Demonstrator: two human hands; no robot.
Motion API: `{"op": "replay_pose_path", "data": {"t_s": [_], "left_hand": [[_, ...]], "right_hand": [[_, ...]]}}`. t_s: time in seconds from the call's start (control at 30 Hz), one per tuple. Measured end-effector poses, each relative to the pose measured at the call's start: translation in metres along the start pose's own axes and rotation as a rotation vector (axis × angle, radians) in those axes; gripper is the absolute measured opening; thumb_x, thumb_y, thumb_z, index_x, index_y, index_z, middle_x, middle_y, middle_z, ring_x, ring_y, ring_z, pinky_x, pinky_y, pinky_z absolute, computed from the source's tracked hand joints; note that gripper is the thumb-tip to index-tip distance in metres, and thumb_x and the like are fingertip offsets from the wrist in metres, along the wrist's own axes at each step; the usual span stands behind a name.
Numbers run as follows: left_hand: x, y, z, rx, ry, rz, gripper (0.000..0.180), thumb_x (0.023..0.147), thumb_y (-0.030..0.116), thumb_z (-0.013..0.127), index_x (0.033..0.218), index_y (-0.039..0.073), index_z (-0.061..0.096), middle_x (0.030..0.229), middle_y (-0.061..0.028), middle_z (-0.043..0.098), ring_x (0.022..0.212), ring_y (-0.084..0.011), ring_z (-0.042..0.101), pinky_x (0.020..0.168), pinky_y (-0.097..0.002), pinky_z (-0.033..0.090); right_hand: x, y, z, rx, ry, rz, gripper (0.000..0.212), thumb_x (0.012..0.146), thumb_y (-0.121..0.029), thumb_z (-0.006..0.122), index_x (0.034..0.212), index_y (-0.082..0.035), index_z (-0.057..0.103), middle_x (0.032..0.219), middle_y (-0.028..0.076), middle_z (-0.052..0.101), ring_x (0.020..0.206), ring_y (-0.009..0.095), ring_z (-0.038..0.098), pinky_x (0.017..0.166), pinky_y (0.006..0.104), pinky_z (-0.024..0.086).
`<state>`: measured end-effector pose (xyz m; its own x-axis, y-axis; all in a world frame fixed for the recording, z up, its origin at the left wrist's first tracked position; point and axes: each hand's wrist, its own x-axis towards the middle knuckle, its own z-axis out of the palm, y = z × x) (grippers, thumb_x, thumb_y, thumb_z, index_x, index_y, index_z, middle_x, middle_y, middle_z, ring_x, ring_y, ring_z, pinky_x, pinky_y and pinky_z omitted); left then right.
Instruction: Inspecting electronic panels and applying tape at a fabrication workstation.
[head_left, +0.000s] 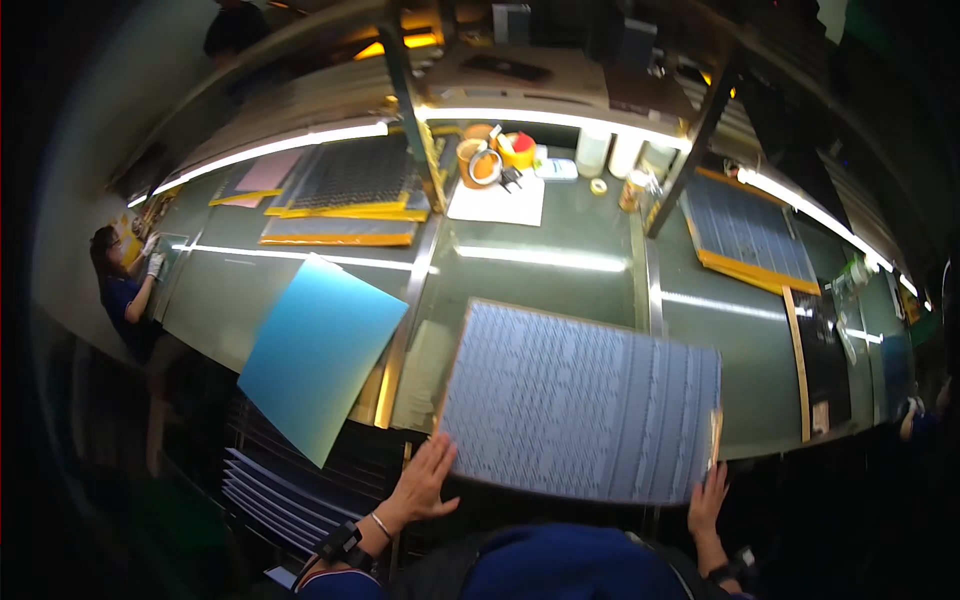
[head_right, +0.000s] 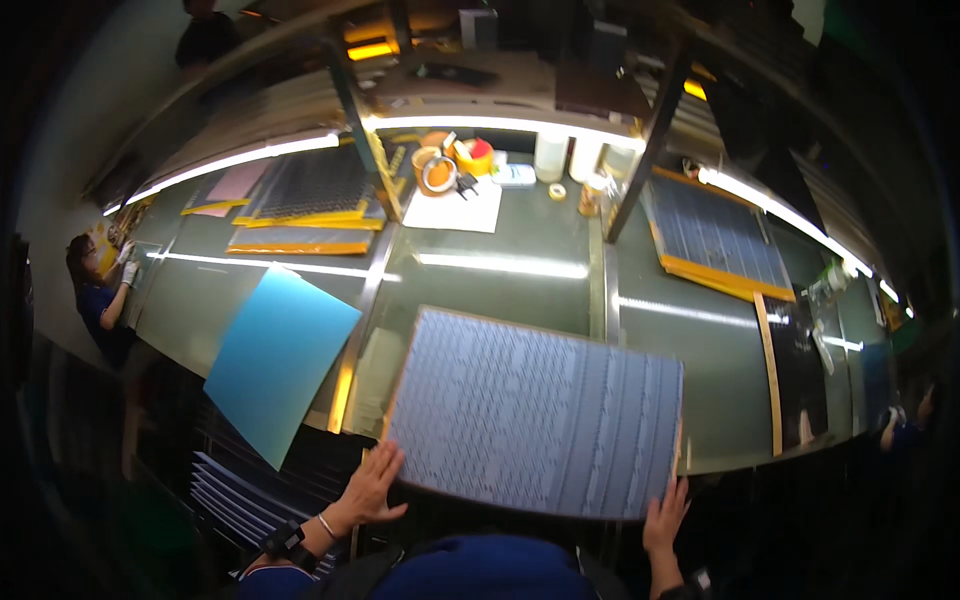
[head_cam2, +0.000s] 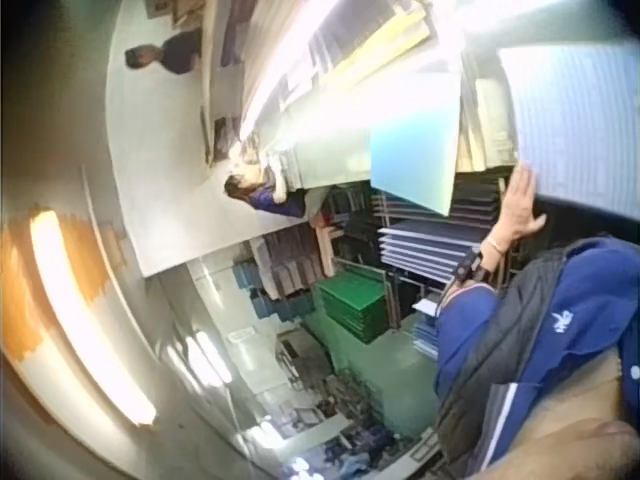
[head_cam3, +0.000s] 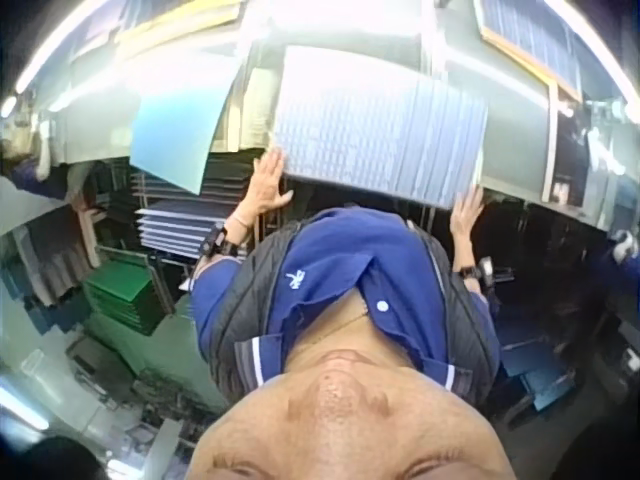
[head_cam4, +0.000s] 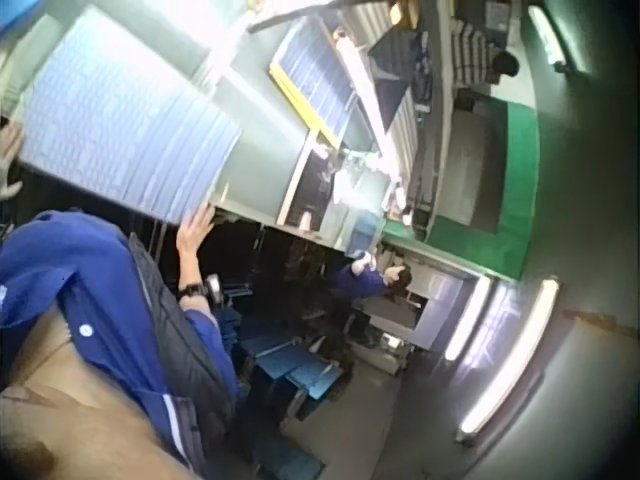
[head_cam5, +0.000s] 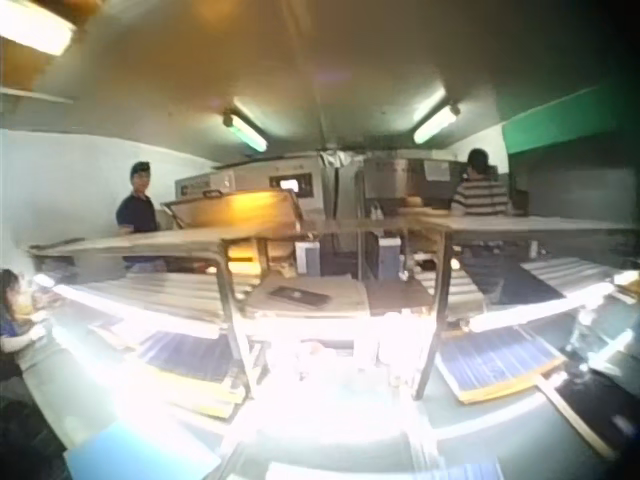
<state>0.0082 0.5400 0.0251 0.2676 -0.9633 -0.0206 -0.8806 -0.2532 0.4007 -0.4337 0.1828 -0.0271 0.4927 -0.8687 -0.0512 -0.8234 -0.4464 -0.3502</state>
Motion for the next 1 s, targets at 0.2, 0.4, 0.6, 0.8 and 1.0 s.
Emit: {"op": "replay_pose_path", "data": {"t_s": [0.2,0.4,0.6,0.8,1.0], "left_hand": [[0.015,-0.060,-0.002,0.175,0.172,0.250,0.060,0.083,0.013,0.062,0.139,0.009,0.040,0.145,-0.0114,0.042,0.134,-0.0266,0.040,0.113,-0.0422,0.028],[0.067,-0.083,0.010,0.071,0.309,0.556,0.040,0.090,0.010,0.049,0.129,0.006,0.053,0.137,-0.0147,0.050,0.127,-0.0289,0.048,0.109,-0.0420,0.037],[0.069,-0.067,-0.030,0.032,0.524,0.516,0.039,0.089,0.008,0.051,0.127,0.007,0.057,0.130,-0.0141,0.056,0.119,-0.0300,0.056,0.102,-0.0397,0.046],[0.084,-0.035,-0.095,-0.259,1.093,0.421,0.022,0.085,0.003,0.062,0.105,0.000,0.070,0.104,-0.0152,0.070,0.097,-0.0286,0.068,0.084,-0.0333,0.057],[0.182,-0.059,-0.188,-0.637,1.787,-0.117,0.037,0.084,0.010,0.070,0.116,-0.003,0.056,0.107,-0.0152,0.063,0.081,-0.0243,0.066,0.070,-0.0327,0.057]], "right_hand": [[0.031,0.069,0.001,1.155,-0.301,0.584,0.036,0.092,-0.032,0.059,0.108,0.000,0.063,0.092,0.010,0.068,0.082,0.027,0.066,0.075,0.0409,0.053],[0.106,0.002,-0.115,1.096,-0.492,0.464,0.029,0.095,-0.019,0.052,0.110,0.004,0.060,0.100,0.013,0.067,0.087,0.028,0.066,0.080,0.0426,0.052],[0.174,-0.076,-0.295,0.458,-0.153,-0.156,0.023,0.089,-0.016,0.058,0.103,0.001,0.064,0.093,0.011,0.067,0.083,0.020,0.064,0.085,0.0361,0.050],[0.175,-0.292,-0.487,0.308,0.189,-1.227,0.041,0.095,-0.030,0.050,0.126,-0.004,0.052,0.125,0.014,0.057,0.115,0.026,0.056,0.101,0.0412,0.043],[0.052,-0.556,-0.432,0.952,-0.615,-1.329,0.059,0.102,-0.039,0.032,0.149,-0.008,0.016,0.147,0.022,0.032,0.122,0.033,0.052,0.103,0.0484,0.042]]}}
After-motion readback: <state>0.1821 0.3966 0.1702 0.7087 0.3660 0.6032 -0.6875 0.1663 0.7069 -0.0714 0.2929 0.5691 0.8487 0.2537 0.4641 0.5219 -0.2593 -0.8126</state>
